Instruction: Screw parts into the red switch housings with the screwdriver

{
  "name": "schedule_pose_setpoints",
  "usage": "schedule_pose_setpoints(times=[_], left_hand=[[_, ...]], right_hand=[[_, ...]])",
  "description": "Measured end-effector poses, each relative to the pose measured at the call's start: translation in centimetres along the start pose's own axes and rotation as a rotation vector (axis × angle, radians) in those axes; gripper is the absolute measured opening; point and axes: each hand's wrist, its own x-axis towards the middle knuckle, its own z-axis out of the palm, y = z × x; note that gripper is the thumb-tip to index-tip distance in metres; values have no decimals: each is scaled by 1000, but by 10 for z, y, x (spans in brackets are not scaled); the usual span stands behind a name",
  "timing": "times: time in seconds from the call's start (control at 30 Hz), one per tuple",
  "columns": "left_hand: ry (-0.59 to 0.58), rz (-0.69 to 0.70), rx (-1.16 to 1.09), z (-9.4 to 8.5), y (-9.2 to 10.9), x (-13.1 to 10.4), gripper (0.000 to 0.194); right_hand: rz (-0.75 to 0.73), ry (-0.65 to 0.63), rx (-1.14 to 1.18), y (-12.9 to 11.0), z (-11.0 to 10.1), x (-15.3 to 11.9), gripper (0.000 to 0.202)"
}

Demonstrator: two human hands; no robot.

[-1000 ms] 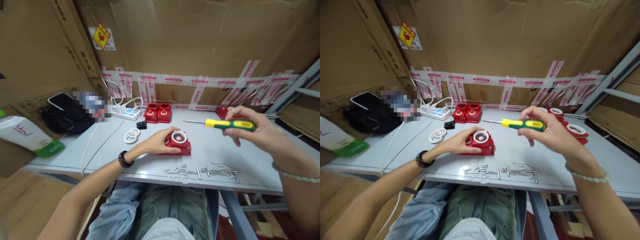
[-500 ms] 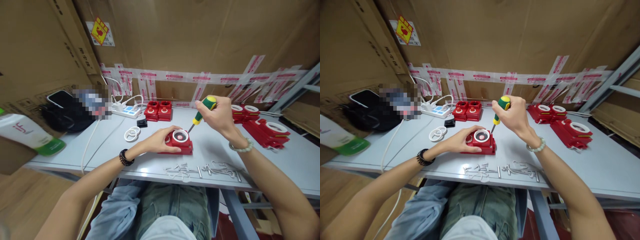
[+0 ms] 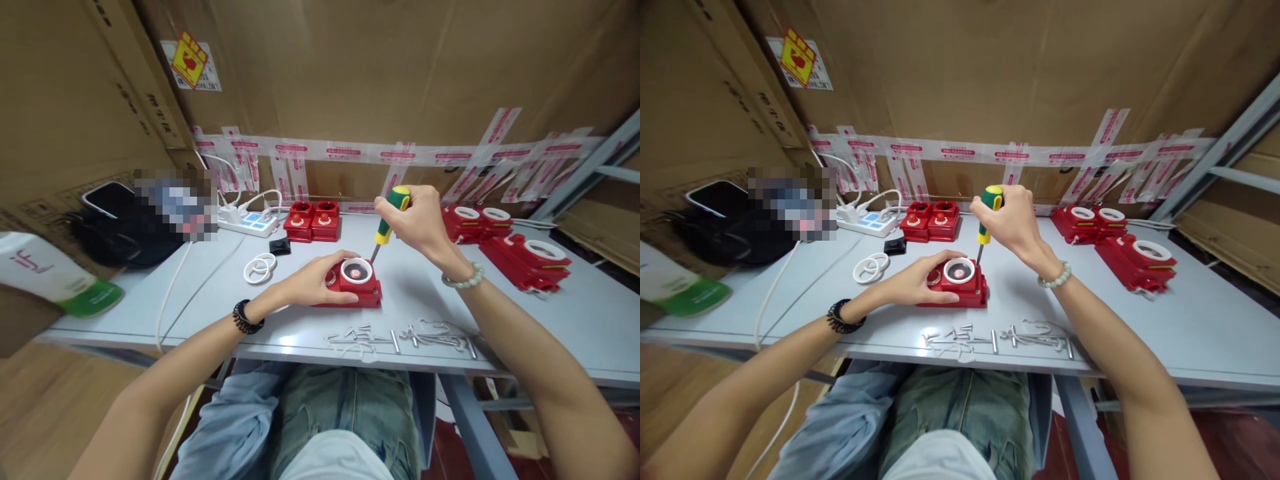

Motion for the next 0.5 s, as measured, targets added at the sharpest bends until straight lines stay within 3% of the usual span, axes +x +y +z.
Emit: schedule_pose_setpoints(times=[0.13,0.27,0.5], left_hand=[[-4,7,-1,1,-1,0,70],[0,-4,-5,1,-1,0,71],[-6,-9,-10,1,1,1,70]], right_hand=[[-60,79,-76,-1,4,-6,43],[-176,152,-144,-3,8,-12,16],[-19,62,-495,-6,-3,4,42]])
